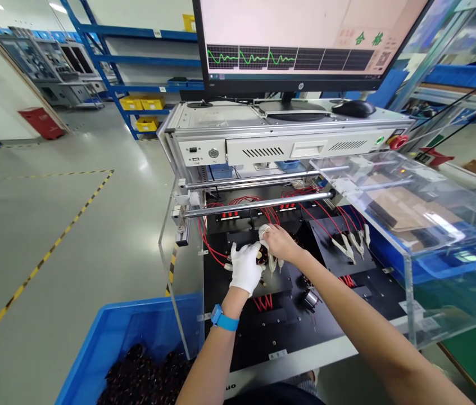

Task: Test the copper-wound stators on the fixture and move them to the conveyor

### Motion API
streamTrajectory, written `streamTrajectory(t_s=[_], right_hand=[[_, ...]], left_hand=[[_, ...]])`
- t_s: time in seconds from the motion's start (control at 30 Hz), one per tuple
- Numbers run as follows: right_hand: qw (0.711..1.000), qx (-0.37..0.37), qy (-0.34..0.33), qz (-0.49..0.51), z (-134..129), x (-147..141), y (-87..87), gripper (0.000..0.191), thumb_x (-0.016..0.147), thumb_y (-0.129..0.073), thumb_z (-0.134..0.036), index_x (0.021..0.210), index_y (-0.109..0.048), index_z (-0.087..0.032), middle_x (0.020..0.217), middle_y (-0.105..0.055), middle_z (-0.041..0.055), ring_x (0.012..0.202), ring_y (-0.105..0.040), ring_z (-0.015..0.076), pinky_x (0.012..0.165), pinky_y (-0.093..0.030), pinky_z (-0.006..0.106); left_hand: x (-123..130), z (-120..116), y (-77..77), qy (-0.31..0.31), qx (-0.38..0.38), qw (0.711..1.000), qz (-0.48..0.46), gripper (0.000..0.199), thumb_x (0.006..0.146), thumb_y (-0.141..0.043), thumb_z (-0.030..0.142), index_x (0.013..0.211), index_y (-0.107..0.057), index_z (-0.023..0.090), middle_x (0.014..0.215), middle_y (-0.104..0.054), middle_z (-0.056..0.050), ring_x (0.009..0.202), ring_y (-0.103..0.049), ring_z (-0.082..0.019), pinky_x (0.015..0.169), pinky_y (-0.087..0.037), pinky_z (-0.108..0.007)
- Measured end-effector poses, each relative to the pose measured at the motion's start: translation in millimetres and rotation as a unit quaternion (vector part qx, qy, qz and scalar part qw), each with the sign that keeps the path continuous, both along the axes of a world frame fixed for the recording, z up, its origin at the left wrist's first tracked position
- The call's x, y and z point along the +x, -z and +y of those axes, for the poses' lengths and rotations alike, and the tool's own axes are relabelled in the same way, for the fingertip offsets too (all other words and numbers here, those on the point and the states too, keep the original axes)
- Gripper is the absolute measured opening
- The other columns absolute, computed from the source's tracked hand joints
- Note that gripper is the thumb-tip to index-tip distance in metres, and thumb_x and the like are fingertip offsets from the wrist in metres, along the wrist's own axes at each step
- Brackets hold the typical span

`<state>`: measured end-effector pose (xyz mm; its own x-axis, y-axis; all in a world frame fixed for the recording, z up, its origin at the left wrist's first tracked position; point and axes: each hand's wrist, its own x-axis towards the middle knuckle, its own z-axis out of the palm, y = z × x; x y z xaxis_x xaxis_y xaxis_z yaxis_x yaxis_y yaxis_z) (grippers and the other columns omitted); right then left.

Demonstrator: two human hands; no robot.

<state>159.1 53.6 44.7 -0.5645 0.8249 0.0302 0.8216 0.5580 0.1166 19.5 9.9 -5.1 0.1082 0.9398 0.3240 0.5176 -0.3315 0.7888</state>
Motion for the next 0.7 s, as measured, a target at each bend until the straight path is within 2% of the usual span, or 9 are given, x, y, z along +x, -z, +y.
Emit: streamTrajectory(t_s=[0.13, 0.27, 0.33, 0.43, 0.57, 0.63, 0.7], right_hand=[[1.0, -0.024, 0.02, 0.001, 5, 2, 2.6, 0.022, 0.071, -0.05, -0.01, 0.09, -0.061, -0.01, 0.097, -0.058, 0.0133, 0.104, -0.047, 0.025, 0.091, -0.036, 0.034], [0.995, 0.007, 0.071, 0.074, -6, 10, 11.1, 0.018, 0.076, -0.048, -0.014, 0.086, -0.062, -0.01, 0.093, -0.06, 0.0142, 0.104, -0.048, 0.0251, 0.096, -0.033, 0.038], [0.986, 0.014, 0.086, 0.14, -9, 14, 15.7, 0.019, 0.08, -0.048, -0.022, 0.088, -0.063, -0.012, 0.104, -0.059, 0.0143, 0.11, -0.046, 0.0252, 0.098, -0.031, 0.041], [0.971, -0.028, 0.075, 0.225, -8, 18, 24.0, 0.017, 0.078, -0.054, -0.029, 0.082, -0.066, -0.018, 0.122, -0.053, 0.0098, 0.121, -0.037, 0.0259, 0.099, -0.028, 0.048], [0.939, -0.069, 0.111, 0.318, -5, 14, 32.9, 0.013, 0.075, -0.056, -0.025, 0.071, -0.067, -0.021, 0.114, -0.059, 0.0069, 0.116, -0.045, 0.0236, 0.098, -0.03, 0.049], [0.931, -0.052, 0.132, 0.337, -8, 10, 32.6, 0.013, 0.074, -0.055, -0.021, 0.068, -0.066, -0.021, 0.108, -0.063, 0.0056, 0.113, -0.047, 0.0227, 0.099, -0.028, 0.049], [0.936, -0.02, 0.136, 0.323, -13, 6, 28.8, 0.015, 0.071, -0.053, -0.016, 0.062, -0.064, -0.02, 0.103, -0.065, 0.0051, 0.115, -0.046, 0.0227, 0.101, -0.023, 0.049]], left_hand=[[-1, 1, 1.9, -0.016, -0.019, 0.998, -0.062, 0.067, 0.045, -0.079, 0.011, 0.106, -0.058, 0.027, 0.085, -0.065, -0.004, 0.092, -0.056, -0.027, 0.107, -0.009, -0.051], [-1, -1, 2.7, -0.027, -0.009, 0.998, -0.047, 0.078, 0.043, -0.079, 0.009, 0.114, -0.054, 0.027, 0.078, -0.063, -0.002, 0.087, -0.057, -0.027, 0.106, -0.013, -0.049], [-1, -1, 3.1, -0.026, 0.0, 0.999, -0.025, 0.081, 0.043, -0.078, 0.008, 0.117, -0.051, 0.027, 0.081, -0.064, -0.003, 0.088, -0.057, -0.026, 0.106, -0.013, -0.049], [-1, -1, 3.4, -0.023, 0.001, 1.0, -0.002, 0.085, 0.045, -0.076, 0.007, 0.122, -0.047, 0.026, 0.087, -0.065, -0.004, 0.088, -0.057, -0.026, 0.105, -0.014, -0.049], [-1, -1, 3.2, -0.022, -0.005, 0.999, -0.037, 0.08, 0.046, -0.077, 0.011, 0.119, -0.05, 0.027, 0.084, -0.064, -0.003, 0.089, -0.056, -0.026, 0.106, -0.014, -0.05], [-1, -1, 2.6, -0.019, -0.008, 0.999, -0.044, 0.072, 0.046, -0.077, 0.012, 0.112, -0.055, 0.028, 0.085, -0.065, -0.004, 0.089, -0.055, -0.027, 0.105, -0.015, -0.05], [-1, -1, 1.7, -0.014, -0.014, 0.999, -0.029, 0.064, 0.046, -0.077, 0.01, 0.105, -0.059, 0.029, 0.091, -0.066, -0.005, 0.089, -0.054, -0.028, 0.104, -0.016, -0.05]])
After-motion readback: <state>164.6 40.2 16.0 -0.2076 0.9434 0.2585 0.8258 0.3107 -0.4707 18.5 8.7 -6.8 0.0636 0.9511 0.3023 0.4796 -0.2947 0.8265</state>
